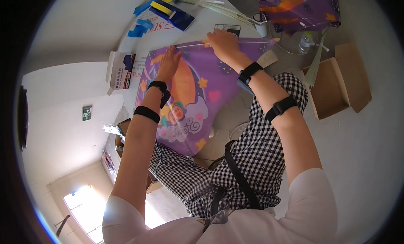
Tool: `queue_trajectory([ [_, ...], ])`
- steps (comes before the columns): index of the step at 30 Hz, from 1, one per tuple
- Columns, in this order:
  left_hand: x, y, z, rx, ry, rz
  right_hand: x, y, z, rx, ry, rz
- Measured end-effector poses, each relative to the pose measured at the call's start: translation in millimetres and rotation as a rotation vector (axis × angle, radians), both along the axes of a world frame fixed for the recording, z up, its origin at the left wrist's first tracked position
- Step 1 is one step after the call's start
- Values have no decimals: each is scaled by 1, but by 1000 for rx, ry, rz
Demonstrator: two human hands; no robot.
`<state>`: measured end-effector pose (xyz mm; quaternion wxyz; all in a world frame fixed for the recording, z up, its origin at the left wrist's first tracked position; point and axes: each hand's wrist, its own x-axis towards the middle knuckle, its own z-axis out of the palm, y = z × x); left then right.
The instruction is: The recorder is assembling plastic kites by folding them and applying tape using a tape dispenser.
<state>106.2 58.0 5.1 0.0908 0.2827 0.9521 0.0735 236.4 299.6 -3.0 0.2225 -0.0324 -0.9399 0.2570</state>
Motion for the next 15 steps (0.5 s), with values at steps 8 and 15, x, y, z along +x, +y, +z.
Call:
queue_trajectory([
  [8,64,-179,96,208,271,164,-4,7,0,104,-72,-18],
  [15,212,-367,130,25,71,670,5,-23,35,73,14,73],
])
